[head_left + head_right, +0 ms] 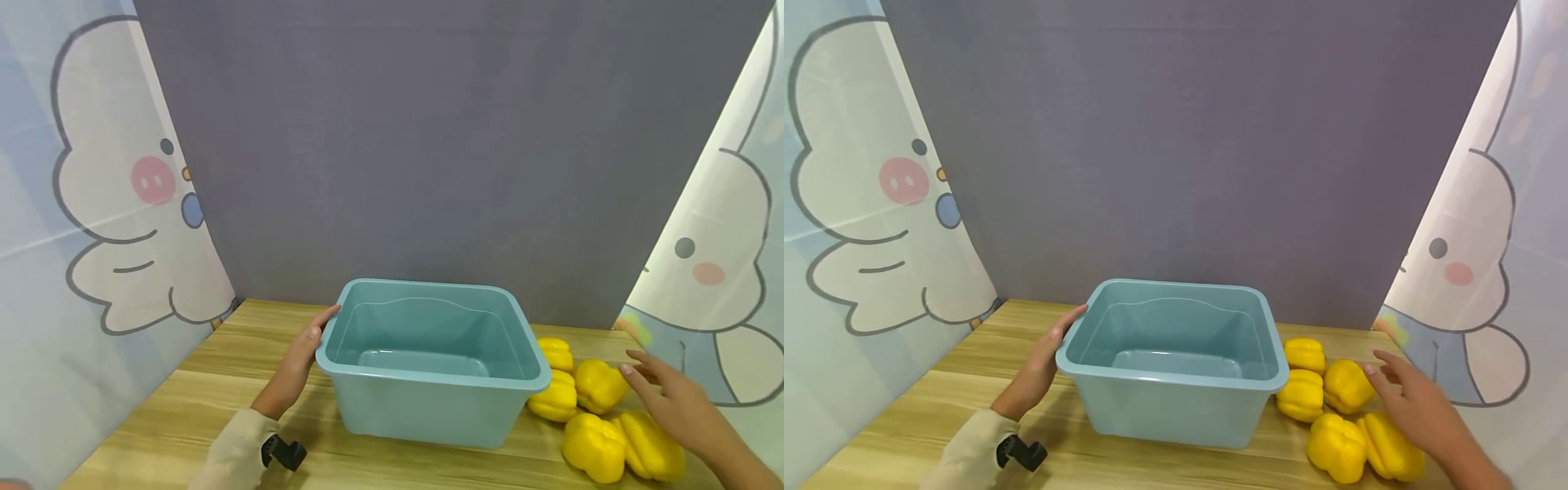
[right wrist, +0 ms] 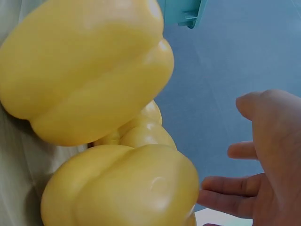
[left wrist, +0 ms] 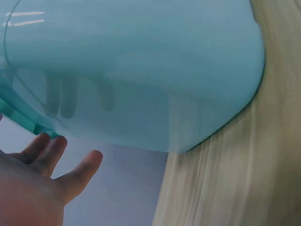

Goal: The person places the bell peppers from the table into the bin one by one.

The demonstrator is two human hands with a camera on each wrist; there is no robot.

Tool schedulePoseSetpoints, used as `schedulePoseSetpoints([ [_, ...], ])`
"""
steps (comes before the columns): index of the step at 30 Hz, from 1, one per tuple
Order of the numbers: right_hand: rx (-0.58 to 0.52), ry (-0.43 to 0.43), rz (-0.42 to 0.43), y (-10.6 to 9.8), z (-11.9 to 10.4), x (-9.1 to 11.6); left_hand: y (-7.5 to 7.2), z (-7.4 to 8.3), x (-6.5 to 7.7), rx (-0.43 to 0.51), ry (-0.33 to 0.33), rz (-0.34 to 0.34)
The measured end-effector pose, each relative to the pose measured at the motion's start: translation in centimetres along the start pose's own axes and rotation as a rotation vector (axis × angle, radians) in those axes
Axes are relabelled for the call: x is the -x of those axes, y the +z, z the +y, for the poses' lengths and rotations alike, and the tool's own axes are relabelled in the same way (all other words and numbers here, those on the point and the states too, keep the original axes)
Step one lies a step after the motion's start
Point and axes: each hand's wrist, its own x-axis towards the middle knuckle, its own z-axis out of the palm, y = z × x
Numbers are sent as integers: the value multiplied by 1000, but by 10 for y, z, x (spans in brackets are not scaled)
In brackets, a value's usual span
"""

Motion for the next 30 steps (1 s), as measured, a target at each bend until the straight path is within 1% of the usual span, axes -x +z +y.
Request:
schedulePoseSetpoints([
  [2,-1,12,-15,-2,2,0,2,-1,1,11,1,-6],
  [5,-5,3,-21,-4,4,0,2,0,4,15,2,3],
  [9,-11,-10,1,-6,5,3,2,4,5,16,-2,8],
  [13,-19,32,-15,-9,9,5,5,9,2,4,-30,9],
  [17,-35,99,-47,-9,15,10,9,13,-3,-3,-54,5],
  [21,-38,147,-73,-8,22,17,10,15,-6,-7,-82,2],
  [26,-33,169,-126,-3,25,19,9,15,-4,-12,-97,2],
  [30,-22,174,-205,0,26,20,8,13,-3,-8,-100,0],
])
